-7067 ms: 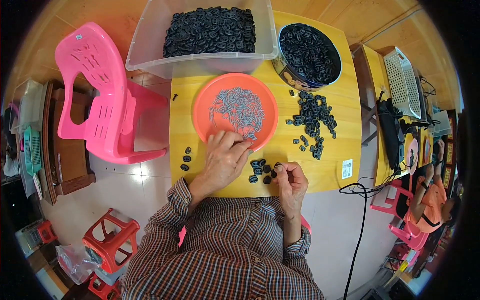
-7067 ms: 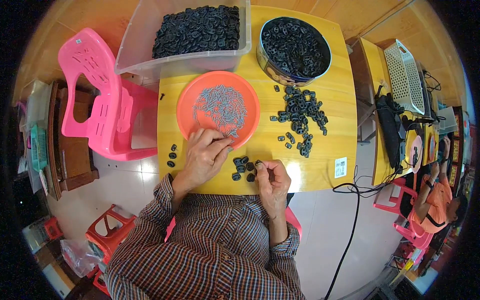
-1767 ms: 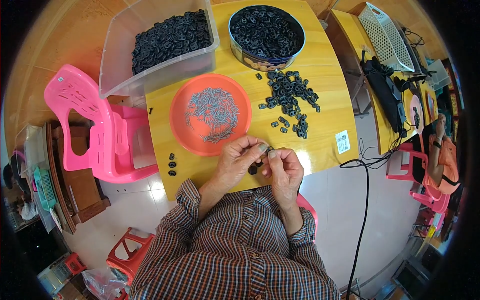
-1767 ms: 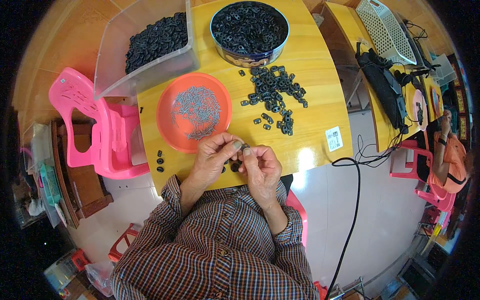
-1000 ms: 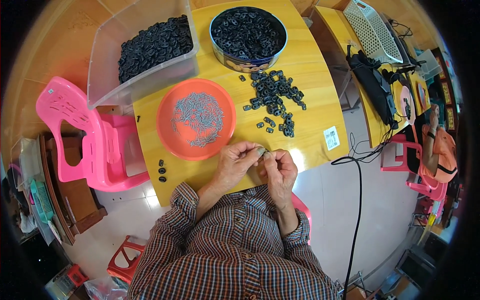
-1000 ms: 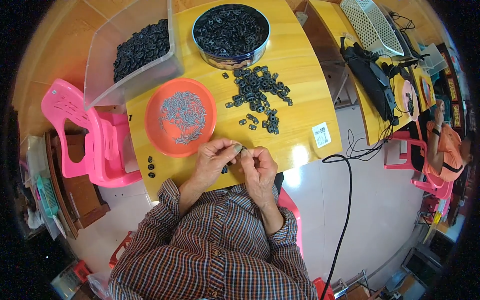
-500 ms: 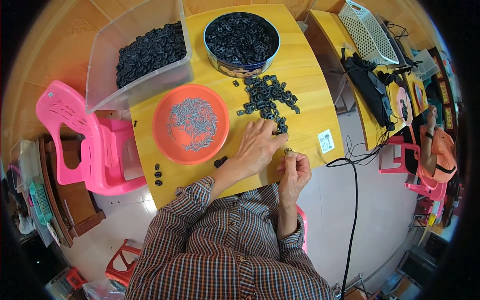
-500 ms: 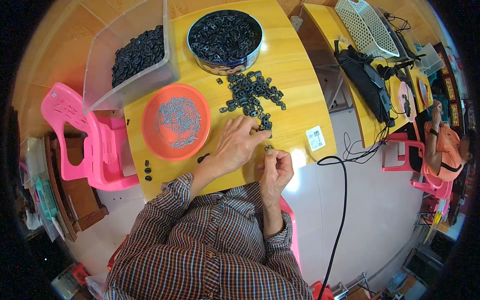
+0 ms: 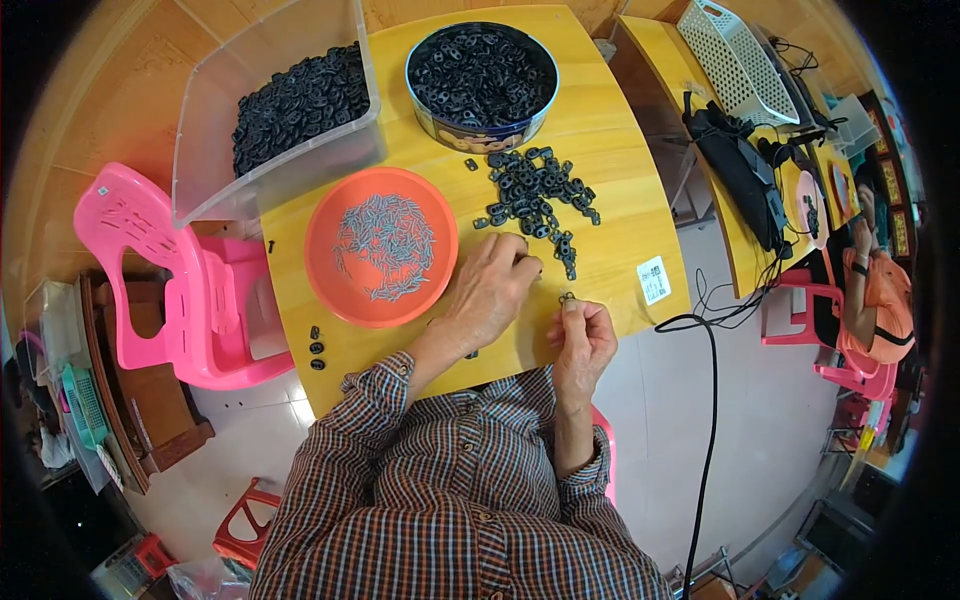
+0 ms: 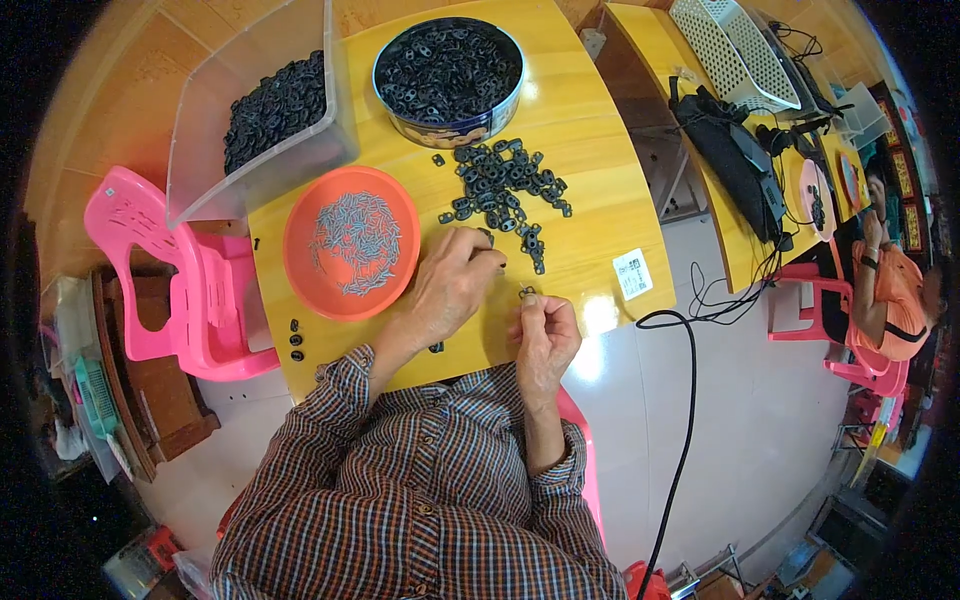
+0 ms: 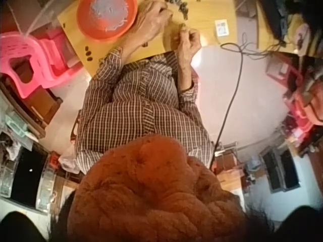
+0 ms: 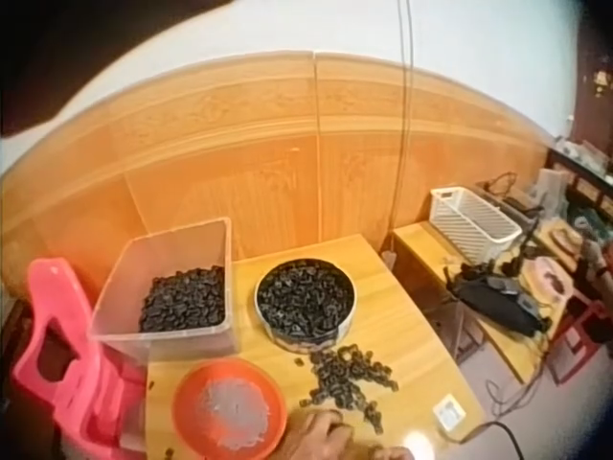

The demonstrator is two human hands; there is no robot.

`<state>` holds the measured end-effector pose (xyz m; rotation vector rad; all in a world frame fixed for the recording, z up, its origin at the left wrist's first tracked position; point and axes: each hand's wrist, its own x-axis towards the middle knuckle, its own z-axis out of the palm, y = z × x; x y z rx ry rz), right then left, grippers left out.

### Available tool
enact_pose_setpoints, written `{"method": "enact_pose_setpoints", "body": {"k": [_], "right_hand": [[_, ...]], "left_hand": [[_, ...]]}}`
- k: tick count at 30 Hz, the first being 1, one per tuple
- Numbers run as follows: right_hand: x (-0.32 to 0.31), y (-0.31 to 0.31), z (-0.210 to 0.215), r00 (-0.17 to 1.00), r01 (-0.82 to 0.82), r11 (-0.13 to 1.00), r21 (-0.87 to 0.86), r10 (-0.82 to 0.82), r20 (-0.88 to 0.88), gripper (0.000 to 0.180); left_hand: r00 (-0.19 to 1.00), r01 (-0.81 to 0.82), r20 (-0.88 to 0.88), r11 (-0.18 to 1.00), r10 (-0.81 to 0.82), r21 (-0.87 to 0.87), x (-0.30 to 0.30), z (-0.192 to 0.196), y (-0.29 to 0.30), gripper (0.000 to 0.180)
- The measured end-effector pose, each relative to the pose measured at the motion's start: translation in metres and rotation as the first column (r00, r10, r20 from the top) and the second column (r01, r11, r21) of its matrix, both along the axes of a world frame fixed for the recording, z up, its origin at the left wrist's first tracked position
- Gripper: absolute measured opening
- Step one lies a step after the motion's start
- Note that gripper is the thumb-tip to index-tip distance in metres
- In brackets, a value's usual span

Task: Assembling small silver pins into black plastic housing components.

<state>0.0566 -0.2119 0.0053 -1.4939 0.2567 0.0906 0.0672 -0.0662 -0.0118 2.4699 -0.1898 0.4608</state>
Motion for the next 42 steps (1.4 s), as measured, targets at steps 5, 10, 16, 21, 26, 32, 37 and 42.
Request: {"method": "enact_pose_setpoints", "body": {"k": [5,10,16,21,26,32,37,42], "right_hand": [[-0.003,0.004,0.007,0.994,-0.094,0.994,0.057,0.097,-0.053,0.015],[-0.005,0.007,0.004,0.981,-0.176,0.975,0.138,0.185,-0.055,0.017],[-0.005,0.011,0.005,0.975,-0.208,0.966,0.153,0.217,-0.05,0.014],[-0.005,0.011,0.001,0.966,-0.246,0.957,0.152,0.255,-0.042,0.017],[-0.006,0.016,0.005,0.972,-0.216,0.964,0.153,0.228,-0.064,0.011],[-0.006,0.014,0.001,0.963,-0.258,0.959,0.117,0.266,-0.052,0.017],[-0.006,0.015,0.003,0.972,-0.235,0.966,0.105,0.235,0.014,0.012],[-0.005,0.017,0.002,0.979,-0.189,0.979,0.076,0.182,0.097,0.006]], "left_hand": [[0.929,-0.25,-0.349,0.485,-0.125,-0.838,-0.013,0.01,0.003,0.014],[0.907,-0.265,-0.312,0.192,-0.282,-0.945,-0.025,0.001,0.01,0.024],[0.896,-0.241,-0.295,0.194,-0.331,-0.951,-0.033,0.002,0.016,0.028],[0.895,-0.247,-0.292,0.17,-0.338,-0.954,-0.035,0.002,0.018,0.029],[0.89,-0.257,-0.298,0.16,-0.346,-0.953,-0.035,0.002,0.018,0.029],[0.9,-0.239,-0.292,0.193,-0.323,-0.952,-0.036,-0.001,0.018,0.029],[0.951,-0.123,-0.214,0.361,-0.222,-0.924,-0.038,-0.006,0.017,0.03],[0.941,-0.205,-0.301,0.447,-0.154,-0.871,-0.038,-0.005,0.012,0.022]]}}
